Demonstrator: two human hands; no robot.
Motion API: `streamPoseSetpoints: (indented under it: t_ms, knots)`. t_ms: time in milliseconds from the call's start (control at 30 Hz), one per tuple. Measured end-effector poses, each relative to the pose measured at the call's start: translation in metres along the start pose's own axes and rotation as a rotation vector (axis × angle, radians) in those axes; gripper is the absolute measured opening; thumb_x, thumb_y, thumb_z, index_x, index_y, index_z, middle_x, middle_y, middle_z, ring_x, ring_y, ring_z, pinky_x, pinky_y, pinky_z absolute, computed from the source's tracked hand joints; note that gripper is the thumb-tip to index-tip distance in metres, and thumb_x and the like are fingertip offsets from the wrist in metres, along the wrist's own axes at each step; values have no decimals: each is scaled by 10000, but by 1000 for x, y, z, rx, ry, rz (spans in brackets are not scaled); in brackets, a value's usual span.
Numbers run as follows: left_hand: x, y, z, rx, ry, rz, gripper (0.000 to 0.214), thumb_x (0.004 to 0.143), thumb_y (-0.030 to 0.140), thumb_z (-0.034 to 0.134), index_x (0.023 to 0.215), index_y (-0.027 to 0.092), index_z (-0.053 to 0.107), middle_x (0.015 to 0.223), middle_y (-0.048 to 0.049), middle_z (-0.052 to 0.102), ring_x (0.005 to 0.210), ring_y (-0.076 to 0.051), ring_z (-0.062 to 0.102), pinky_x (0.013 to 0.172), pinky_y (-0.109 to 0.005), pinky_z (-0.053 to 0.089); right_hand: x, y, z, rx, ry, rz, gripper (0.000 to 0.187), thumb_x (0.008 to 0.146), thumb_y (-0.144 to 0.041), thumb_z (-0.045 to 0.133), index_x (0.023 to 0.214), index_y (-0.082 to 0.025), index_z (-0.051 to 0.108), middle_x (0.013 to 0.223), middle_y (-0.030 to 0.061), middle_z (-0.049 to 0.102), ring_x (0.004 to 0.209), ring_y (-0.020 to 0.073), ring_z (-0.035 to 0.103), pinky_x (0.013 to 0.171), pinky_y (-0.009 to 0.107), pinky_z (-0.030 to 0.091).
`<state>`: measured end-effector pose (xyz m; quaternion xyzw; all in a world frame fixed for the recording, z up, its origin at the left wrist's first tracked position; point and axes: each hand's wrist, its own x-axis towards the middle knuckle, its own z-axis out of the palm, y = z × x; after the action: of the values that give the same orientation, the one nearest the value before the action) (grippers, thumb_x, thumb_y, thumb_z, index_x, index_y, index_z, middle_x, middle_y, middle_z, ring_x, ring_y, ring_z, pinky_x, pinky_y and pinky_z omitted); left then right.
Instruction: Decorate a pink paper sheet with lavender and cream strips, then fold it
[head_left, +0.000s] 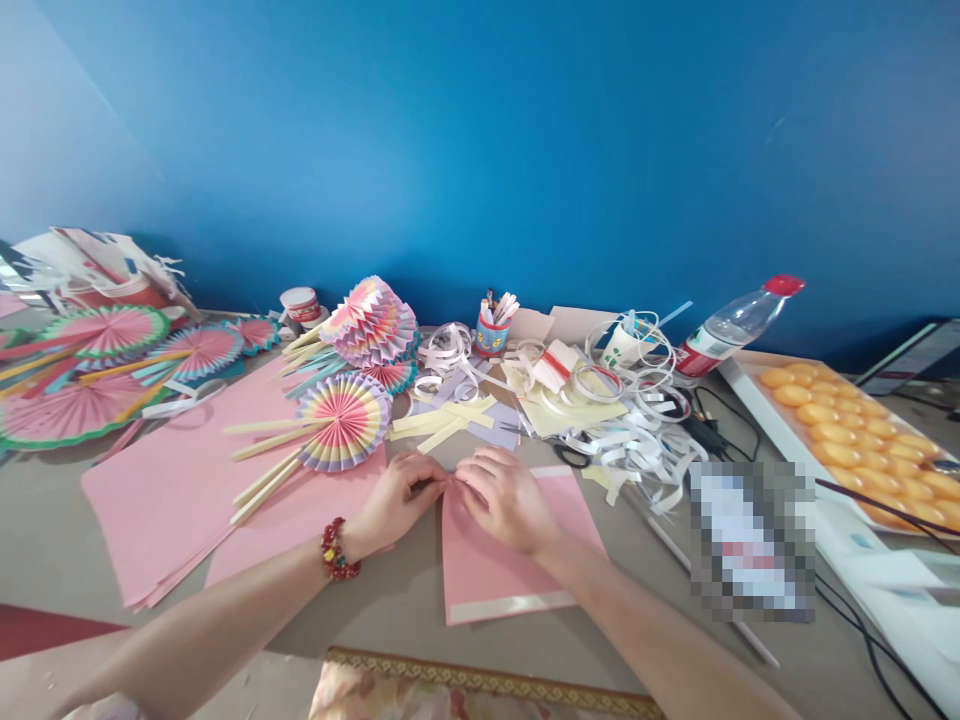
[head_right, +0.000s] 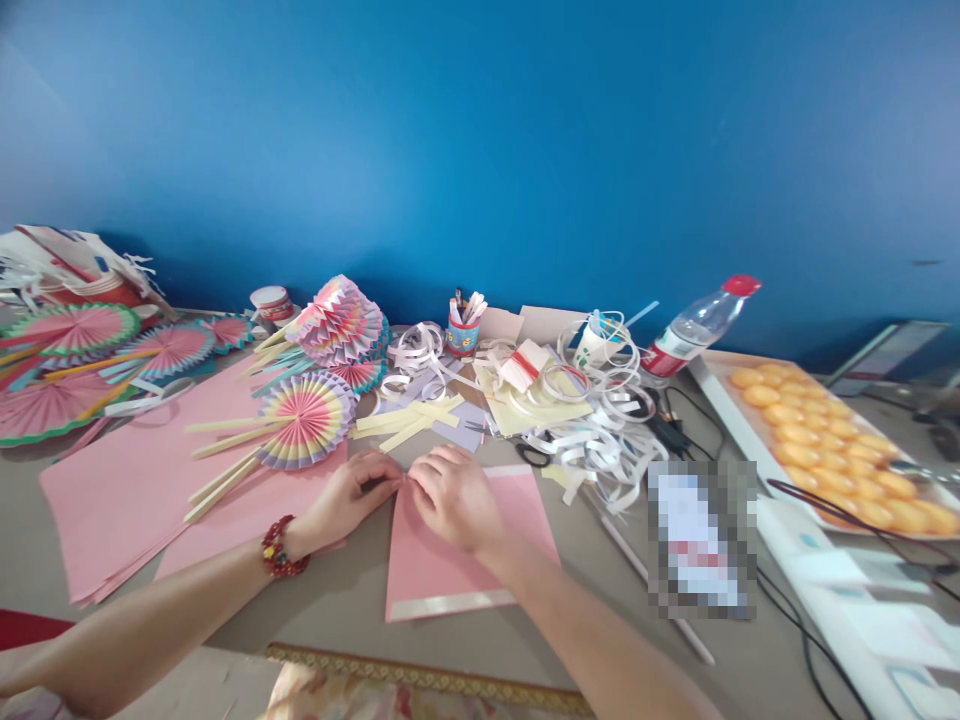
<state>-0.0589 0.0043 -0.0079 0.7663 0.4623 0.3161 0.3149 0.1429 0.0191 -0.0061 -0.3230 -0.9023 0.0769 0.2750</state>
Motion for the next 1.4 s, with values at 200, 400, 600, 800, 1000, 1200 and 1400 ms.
streamPoseSetpoints:
  t_ms: [200,400,600,800,1000,1200,1400]
  knots:
    - [0,1,0,1,1,-2,176,934,263,544,842,193,675,848,-28,713,838,-190,625,869,-325,416,0,0,0,-18,-5,-27,124,928,-167,509,951,-179,630,896,75,680,883,219,555,825,368,449]
    - [0,1,0,3,-4,4,181,938,261,544,834,191,675,853,-28,715,839,-188,631,880,-326,412,0,1,1,-11,-16,-19,126,929,-168,508,949,-176,632,898,73,681,879,222,552,824,373,445]
    - [0,1,0,-5,0,1,183,935,262,550,822,188,672,848,-25,713,835,-186,629,865,-319,419,0,1,2,39,-2,29,137,898,-99,506,908,-181,615,875,51,680,829,202,550,779,349,443]
    - [0,-2,1,5,-4,-5,197,939,290,536,829,193,668,863,-34,711,844,-192,620,854,-322,424,1,-2,2,6,10,37,119,891,-109,509,878,-190,596,858,58,663,836,204,554,773,343,440]
    - [-1,-1,0,-25,24,-56,210,925,303,528,804,182,650,828,-34,680,827,-192,603,796,-295,434,2,0,-1,-4,80,106,129,899,-128,498,820,-202,569,791,39,639,791,194,556,736,318,428]
    - [-2,-6,-3,-144,52,-150,282,931,393,494,801,169,605,782,-19,621,744,-168,566,672,-241,414,5,18,-23,70,230,281,119,862,-153,515,767,-212,559,744,14,622,749,183,573,682,286,437]
    - [-1,-16,-1,-322,125,-210,325,941,450,480,792,169,545,738,2,556,687,-140,525,631,-225,403,-10,57,-63,389,352,576,88,815,-240,607,741,-202,637,760,7,655,720,158,604,608,230,459]
